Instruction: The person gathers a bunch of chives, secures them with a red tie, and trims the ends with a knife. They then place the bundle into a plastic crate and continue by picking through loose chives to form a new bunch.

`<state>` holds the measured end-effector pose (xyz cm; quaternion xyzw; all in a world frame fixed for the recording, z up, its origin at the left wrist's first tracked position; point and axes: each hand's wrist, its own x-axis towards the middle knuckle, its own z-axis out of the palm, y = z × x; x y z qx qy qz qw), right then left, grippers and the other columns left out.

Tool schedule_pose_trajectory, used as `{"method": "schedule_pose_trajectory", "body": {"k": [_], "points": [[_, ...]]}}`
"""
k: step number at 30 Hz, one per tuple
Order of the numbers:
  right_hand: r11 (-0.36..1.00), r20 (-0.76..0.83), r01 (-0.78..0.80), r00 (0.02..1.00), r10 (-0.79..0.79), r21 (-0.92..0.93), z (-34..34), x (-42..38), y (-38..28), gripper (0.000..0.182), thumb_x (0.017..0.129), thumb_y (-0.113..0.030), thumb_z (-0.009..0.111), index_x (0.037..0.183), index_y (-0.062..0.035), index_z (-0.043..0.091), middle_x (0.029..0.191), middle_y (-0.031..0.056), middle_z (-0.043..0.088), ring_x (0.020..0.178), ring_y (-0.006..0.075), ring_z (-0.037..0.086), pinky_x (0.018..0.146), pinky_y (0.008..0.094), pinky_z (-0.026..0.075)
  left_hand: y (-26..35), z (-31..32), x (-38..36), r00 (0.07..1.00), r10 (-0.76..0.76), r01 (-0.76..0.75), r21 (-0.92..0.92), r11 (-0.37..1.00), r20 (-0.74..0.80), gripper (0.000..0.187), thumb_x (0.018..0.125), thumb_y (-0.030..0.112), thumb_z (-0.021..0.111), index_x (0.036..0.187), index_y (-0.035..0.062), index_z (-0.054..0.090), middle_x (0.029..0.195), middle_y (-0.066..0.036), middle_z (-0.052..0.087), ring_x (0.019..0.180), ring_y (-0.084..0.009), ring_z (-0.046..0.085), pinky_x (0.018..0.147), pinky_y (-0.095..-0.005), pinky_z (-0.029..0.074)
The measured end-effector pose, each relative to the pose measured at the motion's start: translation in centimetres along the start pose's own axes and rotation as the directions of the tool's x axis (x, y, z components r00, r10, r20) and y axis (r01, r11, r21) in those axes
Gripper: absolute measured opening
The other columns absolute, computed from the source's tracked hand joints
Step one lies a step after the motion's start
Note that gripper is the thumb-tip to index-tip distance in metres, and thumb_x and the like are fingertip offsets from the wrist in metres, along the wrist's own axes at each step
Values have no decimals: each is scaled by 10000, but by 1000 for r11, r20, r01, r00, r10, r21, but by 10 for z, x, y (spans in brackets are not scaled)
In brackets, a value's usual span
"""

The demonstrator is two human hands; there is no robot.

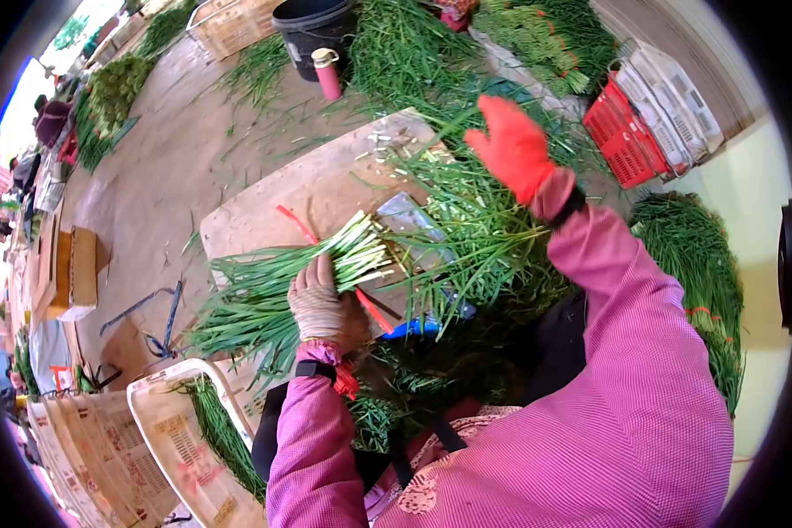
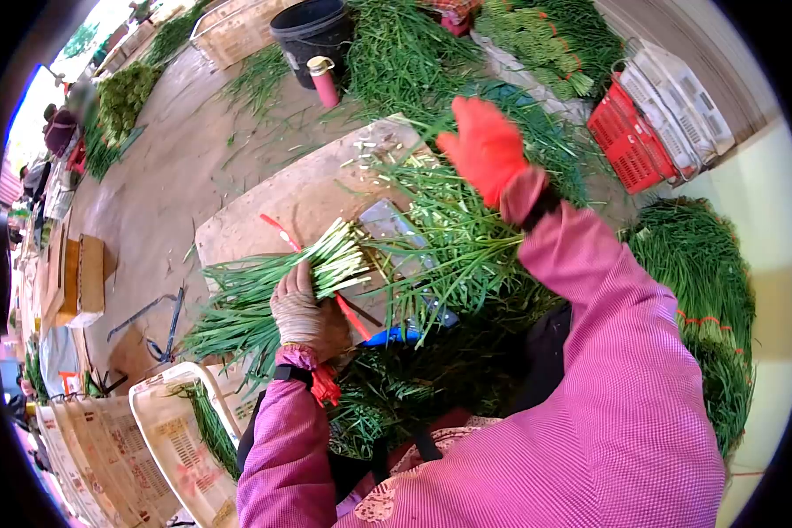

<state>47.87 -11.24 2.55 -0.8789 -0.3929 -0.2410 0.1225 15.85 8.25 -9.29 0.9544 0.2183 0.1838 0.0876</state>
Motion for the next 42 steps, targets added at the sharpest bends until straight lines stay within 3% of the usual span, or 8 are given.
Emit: {"method": "schedule_pose_trajectory", "body": {"k": [5,12,19,22,29,32,38,42], "points": [[987,755,86,636,-160,137,-27,-147,-88,972,841,-463,678,1557,-81,142,919,159,607,763,309,633,623,450,501,-11,13,3,995,-51,46,62,997,90,843,673,245,763,1419,87,402,1338,-121,518,1208,-314,494,1012,-480,396],[927,436,244,894,-102,-284,33,-204,-85,755,836,-187,544,1534,-84,275,782,53,506,617,213,563,481,392,426,-6,-2,13,965,-113,79,149,986,235,889,659,317,797,1424,93,406,1430,-143,446,1274,-334,458,1031,-485,393],[665,566,-597,766,305,449,-1,-183,-81,380,881,-215,554,1219,-46,522,764,198,638,676,366,642,552,468,481,-22,13,19,986,-91,57,227,972,142,786,626,363,810,1307,118,505,1460,-122,421,1394,-353,326,1156,-583,183],[362,433,-479,878,204,800,17,-220,-119,267,911,-211,556,1096,-18,544,716,197,611,627,396,603,585,458,480,-31,19,21,979,-93,70,130,989,184,793,649,348,809,1318,131,443,1414,-98,466,1367,-340,360,1157,-573,188],[506,740,-749,612,278,428,19,-231,-79,316,909,-291,542,1162,-102,545,713,226,632,640,427,629,552,499,491,-34,20,20,978,-116,117,4,993,171,847,666,335,803,1381,129,399,1339,-110,512,1316,-324,412,1156,-556,205],[706,377,-531,843,383,468,51,-230,-10,271,921,-225,528,1155,-91,554,678,202,627,601,397,624,508,480,475,-31,17,21,973,-107,98,55,994,203,875,657,344,808,1393,126,388,1343,-121,507,1316,-320,416,1152,-554,222],[807,176,-585,806,566,83,64,-182,57,244,931,-287,533,1084,-99,561,693,198,637,618,425,616,550,513,479,-35,23,16,983,-75,61,87,994,167,863,656,365,814,1390,156,411,1363,-93,503,1294,-312,444,1141,-564,235],[558,467,-604,796,384,569,19,-165,0,287,936,-213,533,1143,-16,551,626,71,535,540,148,497,510,335,422,-34,24,14,983,-94,83,76,994,156,882,657,354,816,1404,152,395,1353,-86,516,1293,-301,451,1149,-554,223]]}}
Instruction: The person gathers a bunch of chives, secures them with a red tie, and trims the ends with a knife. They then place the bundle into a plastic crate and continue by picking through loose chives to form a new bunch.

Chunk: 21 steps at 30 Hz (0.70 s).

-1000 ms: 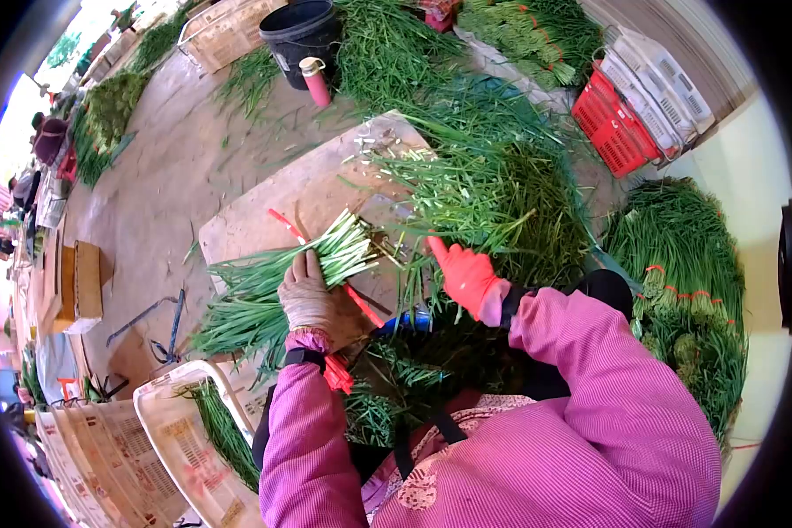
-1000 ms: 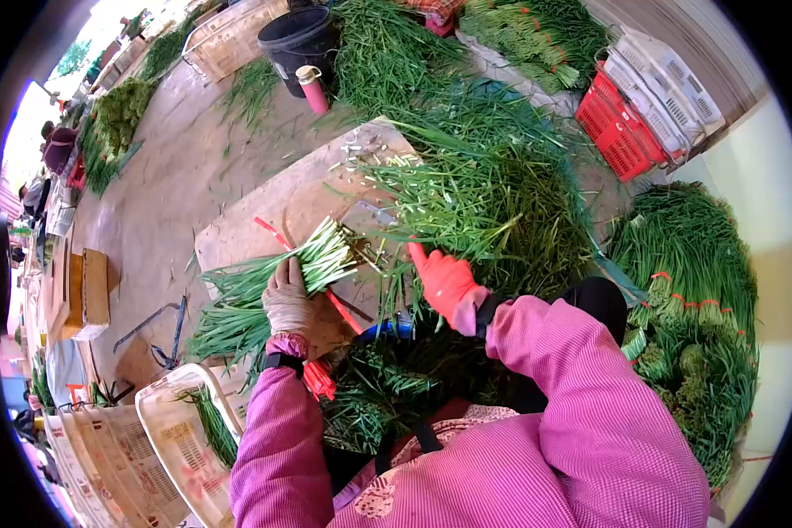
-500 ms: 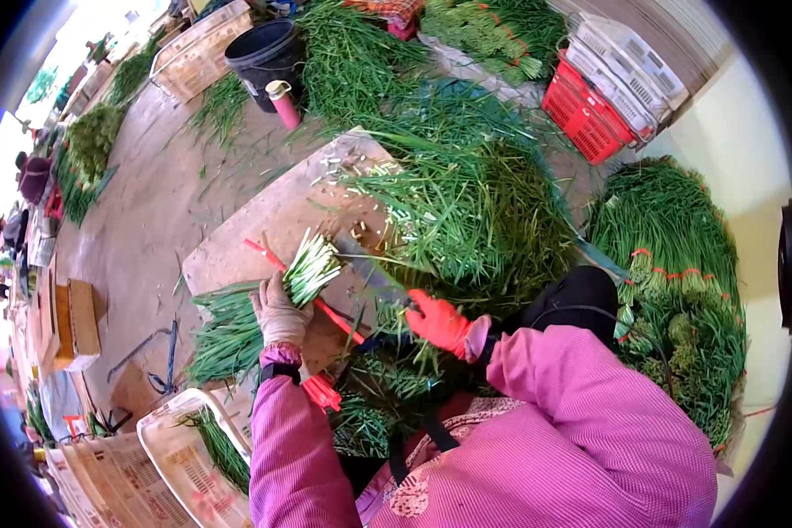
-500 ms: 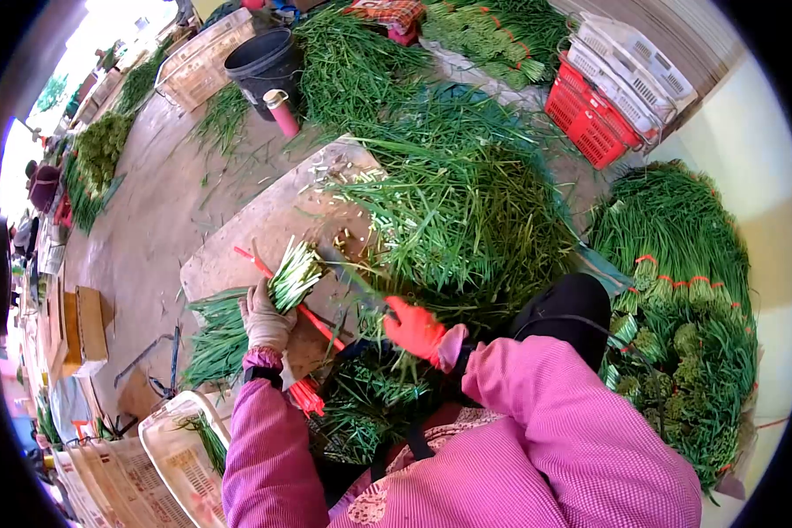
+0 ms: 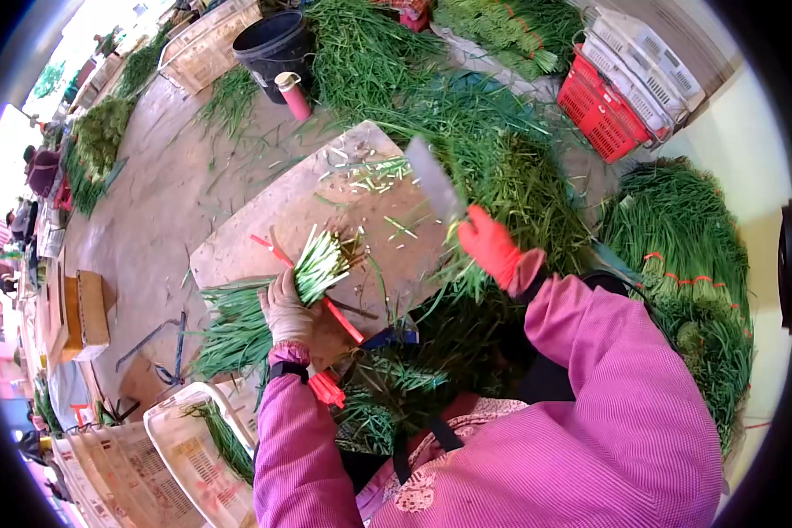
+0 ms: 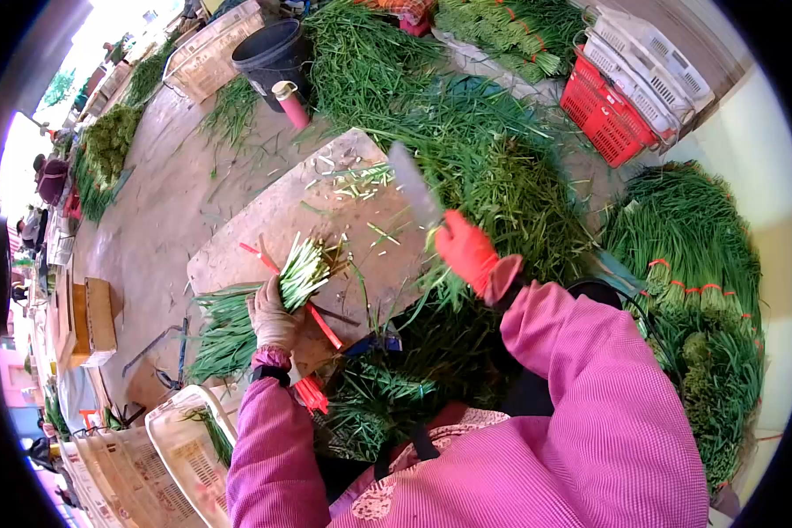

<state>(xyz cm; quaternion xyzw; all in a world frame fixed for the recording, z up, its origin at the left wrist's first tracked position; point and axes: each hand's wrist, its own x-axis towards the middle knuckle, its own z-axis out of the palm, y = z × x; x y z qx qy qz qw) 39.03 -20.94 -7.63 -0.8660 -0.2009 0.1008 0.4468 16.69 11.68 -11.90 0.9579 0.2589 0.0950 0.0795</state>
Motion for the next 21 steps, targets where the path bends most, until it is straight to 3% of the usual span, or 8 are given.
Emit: {"method": "schedule_pose_trajectory", "body": {"k": [1,2,3,5,8,11,14,21], "points": [[993,158,-57,987,41,99,14,-14,-15,340,934,-236,512,1188,-13,542,681,167,619,583,254,610,544,405,477,-1,0,1,1000,-1,1,5,1000,3,882,657,354,816,1404,152,395,1353,-86,516,1293,-301,451,1149,-554,223],[971,219,-126,972,80,205,31,-31,-25,353,934,-229,517,1207,-7,541,683,161,619,587,240,604,563,387,490,-3,0,2,999,-12,13,-16,1000,33,877,662,352,813,1406,152,393,1355,-87,515,1292,-295,452,1152,-550,219],[967,133,60,987,-95,247,60,-46,-12,361,926,-236,532,1198,1,548,694,172,629,589,264,614,565,395,495,-4,0,3,998,-24,26,-37,999,60,872,667,349,810,1408,152,392,1357,-88,513,1291,-289,454,1154,-546,215],[956,285,-108,958,28,271,85,-72,-16,395,898,-243,573,1214,-8,548,755,217,654,649,340,654,593,431,506,-4,-5,7,998,-36,38,-43,998,60,841,689,361,792,1403,147,402,1330,-95,538,1269,-284,480,1147,-541,234],[970,272,-71,962,5,232,114,-85,-13,353,904,-252,574,1205,-69,561,737,243,643,691,431,641,608,492,503,-1,-8,13,992,-72,76,-33,997,100,803,715,384,768,1390,128,419,1255,-109,589,1206,-294,530,1123,-536,277],[999,182,-7,983,14,-38,95,-44,-21,302,913,-244,564,1161,-72,566,730,238,641,693,444,634,601,526,489,-3,-9,11,995,-29,35,-55,998,92,809,707,389,771,1389,125,425,1242,-116,588,1201,-296,528,1123,-535,279],[988,-163,-77,985,55,-134,71,-3,-25,274,921,-262,546,1122,-77,565,723,222,648,676,446,628,592,544,483,-5,-5,10,996,-28,30,-21,999,85,811,695,376,775,1386,125,433,1243,-113,578,1216,-295,512,1126,-533,275],[993,203,114,973,-111,-6,93,-5,-49,335,892,-284,558,1159,-84,587,774,231,666,731,431,658,637,521,525,-1,-4,4,1000,7,-7,10,1000,22,844,670,340,796,1396,133,418,1320,-108,533,1258,-293,479,1128,-554,254]]}}
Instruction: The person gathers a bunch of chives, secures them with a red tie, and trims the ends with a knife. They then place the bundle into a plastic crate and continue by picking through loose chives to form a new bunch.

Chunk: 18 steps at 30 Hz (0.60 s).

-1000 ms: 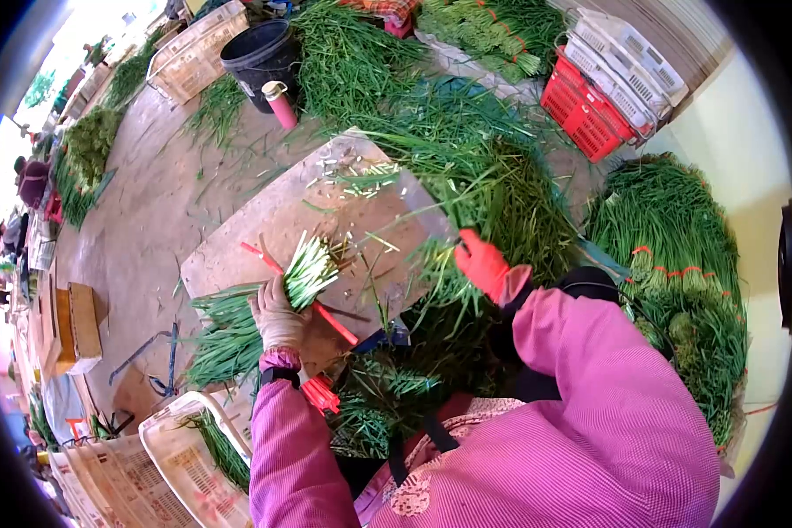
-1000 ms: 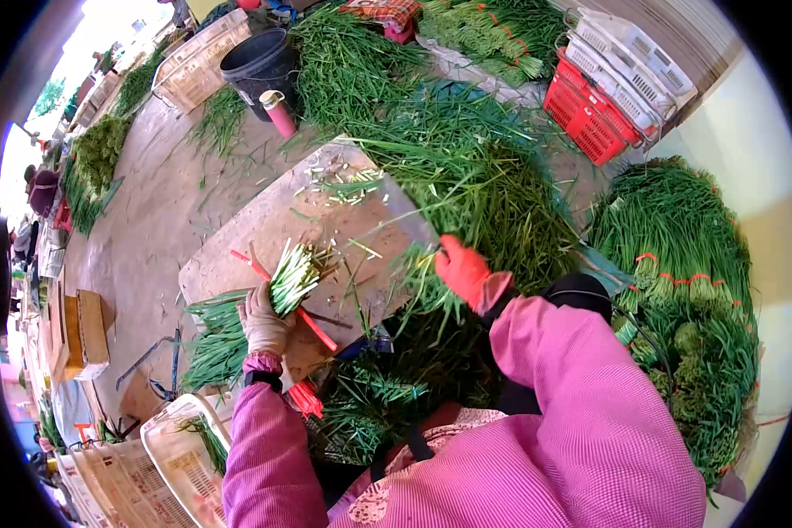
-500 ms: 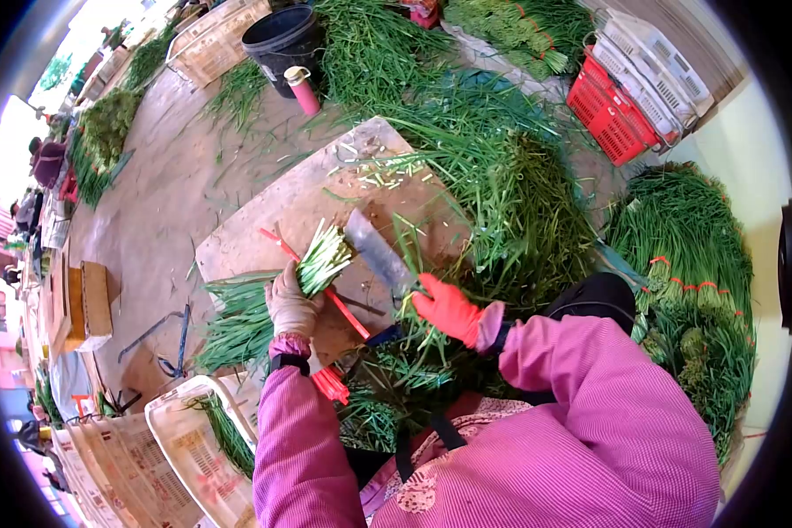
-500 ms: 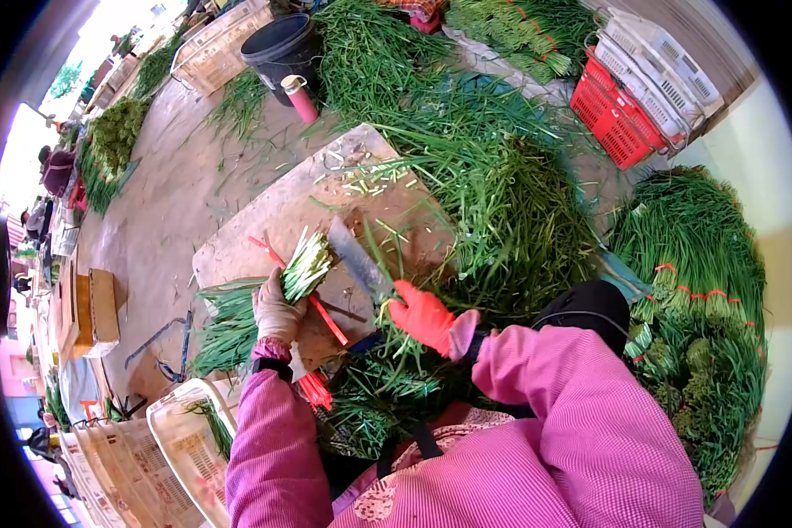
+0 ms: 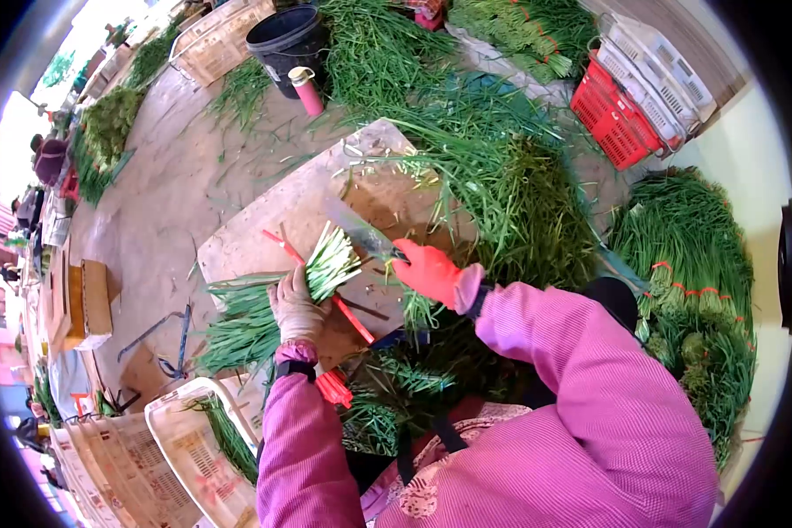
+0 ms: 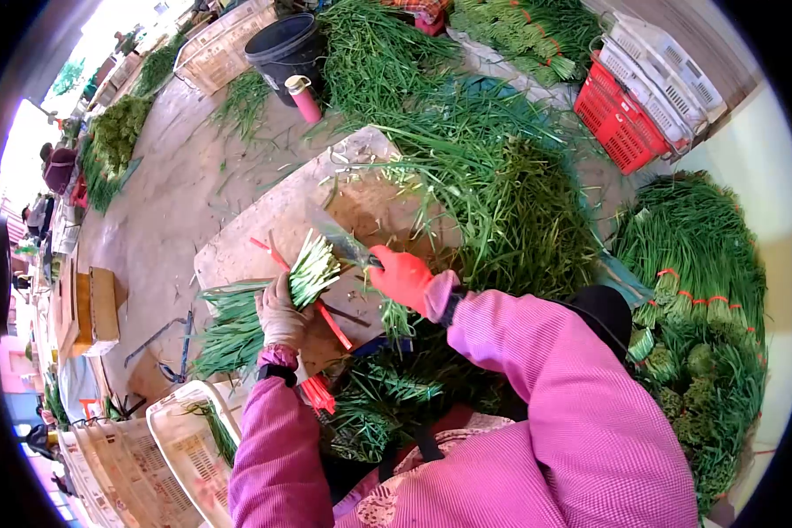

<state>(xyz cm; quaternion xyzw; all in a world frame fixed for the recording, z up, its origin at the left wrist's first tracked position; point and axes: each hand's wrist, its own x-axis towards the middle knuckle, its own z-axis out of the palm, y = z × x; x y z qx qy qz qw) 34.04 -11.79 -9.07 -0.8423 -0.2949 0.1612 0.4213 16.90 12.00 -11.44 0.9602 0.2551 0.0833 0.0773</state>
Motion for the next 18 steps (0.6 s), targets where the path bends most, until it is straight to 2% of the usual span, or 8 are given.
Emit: {"method": "schedule_pose_trajectory", "body": {"k": [4,6,7,9,10,12,13,18], "points": [[995,-132,-7,991,-6,-104,7,45,45,316,901,-295,537,1088,-46,591,804,253,658,741,437,655,658,531,524,4,0,-5,1000,26,-26,-2,1000,-15,907,618,336,839,1393,134,413,1351,-106,507,1275,-303,459,1120,-560,265],[936,-174,-230,967,188,-268,-39,51,38,333,929,-316,500,1154,-81,568,875,236,675,801,429,661,702,542,517,13,-7,-8,998,39,-37,30,999,-51,898,622,344,829,1389,133,411,1368,-112,483,1284,-313,443,1112,-563,277],[876,-244,-250,957,158,-414,-56,51,39,319,933,-296,507,1176,-96,561,928,211,688,829,422,664,709,528,521,18,-10,-9,998,24,-21,60,998,-57,898,621,352,820,1387,126,409,1380,-113,461,1293,-321,429,1112,-564,281],[863,-360,-91,927,-110,-498,-76,49,57,348,915,-258,538,1235,-121,533,942,164,694,786,409,670,675,518,528,26,-11,-15,994,16,-4,117,993,-109,873,631,329,797,1381,108,408,1416,-164,432,1286,-356,424,1095,-556,299],[862,-356,-89,928,-110,-499,-79,45,64,348,915,-258,538,1235,-121,533,942,164,694,786,409,670,675,518,528,29,-11,-20,991,13,7,149,989,-133,858,637,318,787,1377,103,410,1429,-184,420,1279,-369,425,1089,-550,306],[758,-174,-42,980,-96,-651,-87,30,52,399,906,-258,558,1288,-149,517,878,158,675,786,374,675,650,502,530,35,-13,-28,988,30,-7,150,989,-153,834,651,317,768,1373,102,412,1438,-198,411,1261,-378,434,1070,-542,324],[658,-85,-76,996,19,-749,-83,27,44,457,898,-271,587,1327,-141,502,858,146,654,804,332,676,628,477,533,37,-14,-32,983,50,-24,151,988,-174,809,664,316,749,1369,101,414,1446,-213,402,1243,-387,442,1050,-534,341],[576,111,142,990,-90,-805,-73,-1,15,553,855,-325,660,1327,-84,501,923,107,646,841,296,650,652,439,531,33,-11,-51,936,167,-137,115,984,-309,792,672,348,711,1364,99,418,1407,-202,429,1182,-369,478,921,-503,413]]}}
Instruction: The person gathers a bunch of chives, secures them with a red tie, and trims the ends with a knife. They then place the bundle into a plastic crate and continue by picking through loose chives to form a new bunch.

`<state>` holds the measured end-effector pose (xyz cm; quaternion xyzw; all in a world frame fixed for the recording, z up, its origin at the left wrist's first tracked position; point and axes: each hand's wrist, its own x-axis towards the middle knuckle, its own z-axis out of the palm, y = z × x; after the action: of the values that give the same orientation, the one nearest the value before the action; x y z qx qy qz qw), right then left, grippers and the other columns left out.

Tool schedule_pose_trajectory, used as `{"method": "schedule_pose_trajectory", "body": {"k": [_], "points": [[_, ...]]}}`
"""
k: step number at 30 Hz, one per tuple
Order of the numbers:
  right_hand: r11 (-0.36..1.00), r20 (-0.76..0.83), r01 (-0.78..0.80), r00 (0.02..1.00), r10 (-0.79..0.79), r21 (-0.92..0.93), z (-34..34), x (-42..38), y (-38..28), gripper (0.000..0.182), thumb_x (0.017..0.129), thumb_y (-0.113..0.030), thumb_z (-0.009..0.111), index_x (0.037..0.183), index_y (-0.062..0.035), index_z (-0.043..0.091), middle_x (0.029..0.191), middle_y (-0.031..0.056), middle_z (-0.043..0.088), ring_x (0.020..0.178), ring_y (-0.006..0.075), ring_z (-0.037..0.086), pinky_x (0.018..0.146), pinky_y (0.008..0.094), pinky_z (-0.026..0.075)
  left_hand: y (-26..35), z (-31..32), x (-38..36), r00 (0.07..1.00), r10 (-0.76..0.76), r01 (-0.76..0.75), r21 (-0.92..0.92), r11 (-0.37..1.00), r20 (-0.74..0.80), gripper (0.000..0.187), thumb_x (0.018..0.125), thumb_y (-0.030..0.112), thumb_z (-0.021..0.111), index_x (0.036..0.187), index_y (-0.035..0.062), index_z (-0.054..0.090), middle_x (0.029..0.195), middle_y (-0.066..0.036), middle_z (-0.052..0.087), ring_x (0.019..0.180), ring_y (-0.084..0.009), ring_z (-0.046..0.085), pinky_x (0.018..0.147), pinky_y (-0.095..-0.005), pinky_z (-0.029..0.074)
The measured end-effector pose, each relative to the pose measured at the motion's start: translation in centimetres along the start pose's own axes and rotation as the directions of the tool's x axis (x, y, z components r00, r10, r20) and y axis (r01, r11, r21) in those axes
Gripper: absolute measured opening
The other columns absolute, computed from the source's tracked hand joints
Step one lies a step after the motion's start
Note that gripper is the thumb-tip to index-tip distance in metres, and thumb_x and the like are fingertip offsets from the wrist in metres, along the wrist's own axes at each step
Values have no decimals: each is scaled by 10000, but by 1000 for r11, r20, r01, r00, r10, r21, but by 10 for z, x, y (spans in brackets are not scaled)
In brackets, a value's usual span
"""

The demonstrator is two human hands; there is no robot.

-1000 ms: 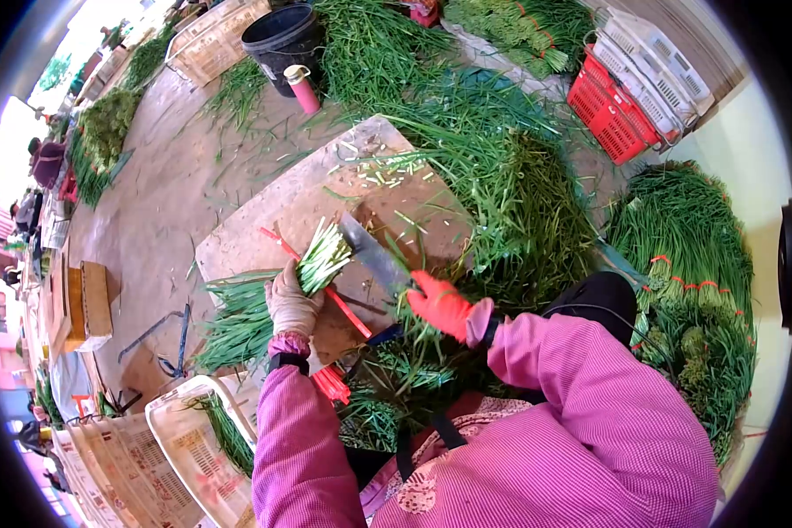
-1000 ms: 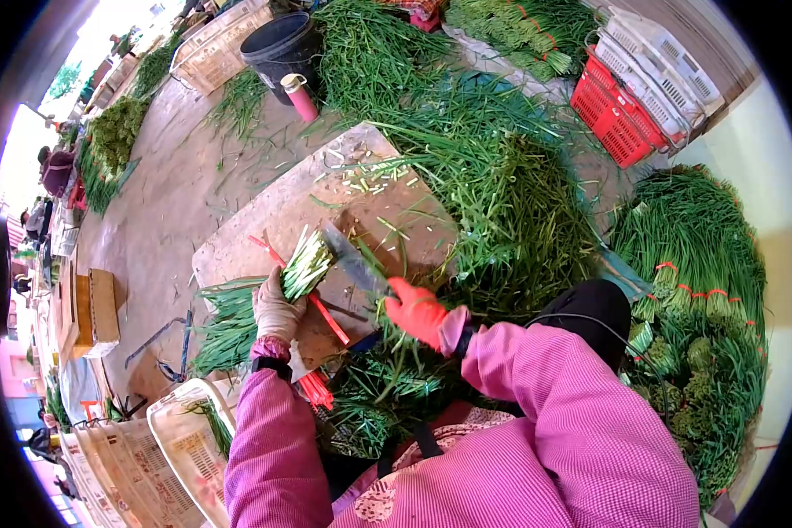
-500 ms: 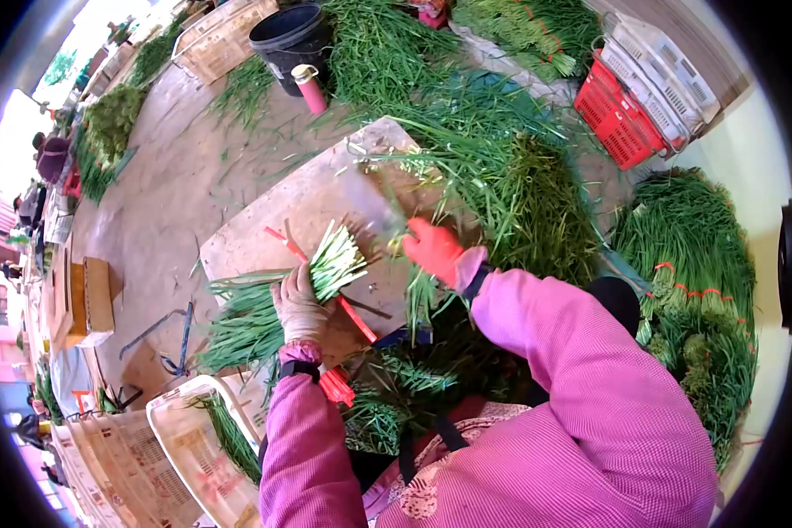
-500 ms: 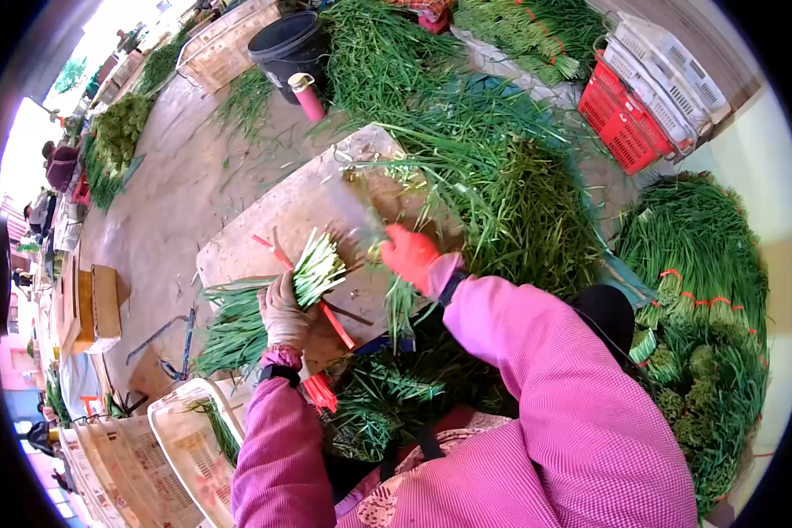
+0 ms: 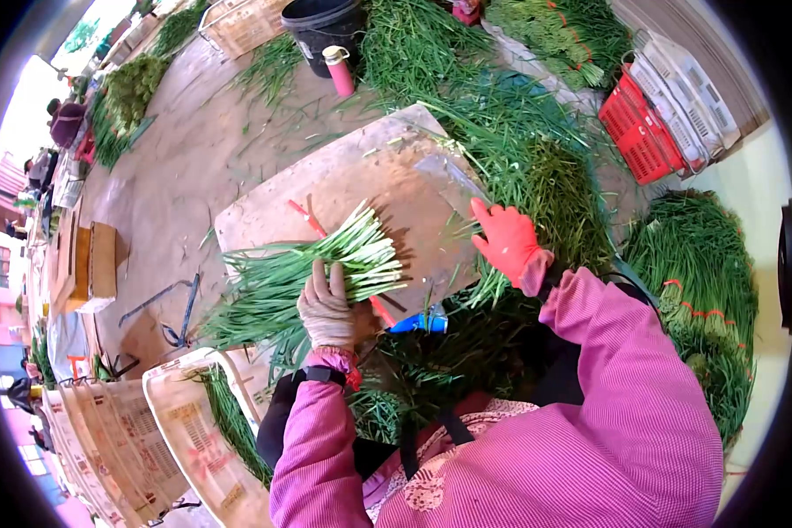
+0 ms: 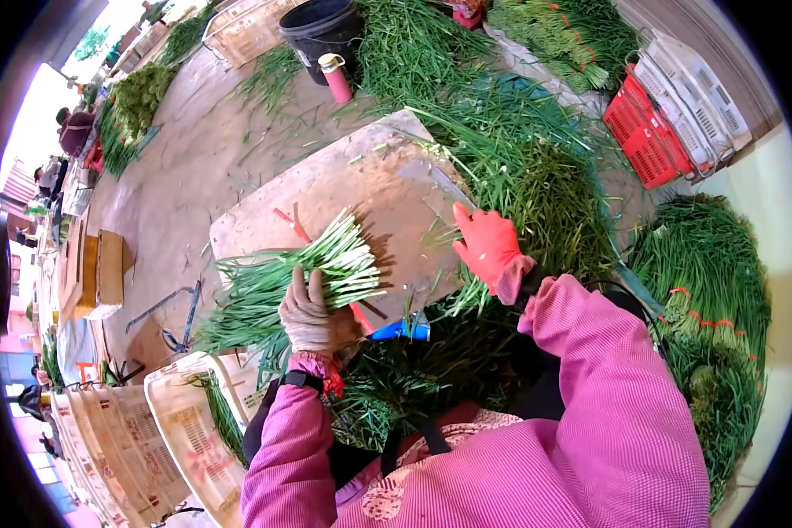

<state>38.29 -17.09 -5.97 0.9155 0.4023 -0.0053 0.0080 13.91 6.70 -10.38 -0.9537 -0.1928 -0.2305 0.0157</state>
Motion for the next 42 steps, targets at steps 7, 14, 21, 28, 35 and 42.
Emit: {"method": "schedule_pose_trajectory", "body": {"k": [7,14,21,28,35,42], "points": [[881,-502,416,824,-262,223,-27,34,-58,51,825,-154,595,796,-117,615,755,59,620,793,302,624,691,407,511,2,-4,-9,998,-18,18,-2,1000,66,826,672,407,744,1372,104,425,1434,-196,418,1180,-356,488,913,-490,422],[820,-261,439,895,-363,367,2,80,-132,173,810,-305,673,819,-145,739,777,68,666,801,302,630,722,453,495,4,-1,-10,990,-104,110,-57,992,96,800,645,366,796,1341,146,469,1391,-154,466,1153,-343,516,907,-481,438],[657,43,140,966,-255,741,19,90,-139,256,782,-353,670,828,-113,746,777,121,691,812,339,660,740,486,506,-6,6,-15,981,-90,107,-91,990,173,806,638,306,781,1362,155,459,1404,-134,464,1151,-354,510,910,-488,437],[770,-275,320,942,-194,552,1,80,-152,295,778,-371,660,727,-81,683,755,142,653,768,341,645,704,502,489,-5,9,-16,988,-91,99,-64,993,124,863,592,240,777,1380,130,442,1392,-147,475,1144,-350,510,914,-476,442],[897,-165,418,904,-394,147,13,75,-181,206,798,-285,693,767,-83,673,787,135,674,744,327,658,653,395,522,-8,12,-16,981,-123,139,-101,985,149,869,592,258,781,1379,128,435,1388,-124,475,1161,-346,501,928,-479,429],[254,-35,-15,981,190,967,-37,86,-71,112,881,-158,610,847,-59,650,737,72,658,665,184,635,624,338,506,-7,17,-15,994,-101,107,-135,985,45,821,643,297,753,1388,134,448,1336,-127,500,1134,-337,516,899,-480,435]]}}
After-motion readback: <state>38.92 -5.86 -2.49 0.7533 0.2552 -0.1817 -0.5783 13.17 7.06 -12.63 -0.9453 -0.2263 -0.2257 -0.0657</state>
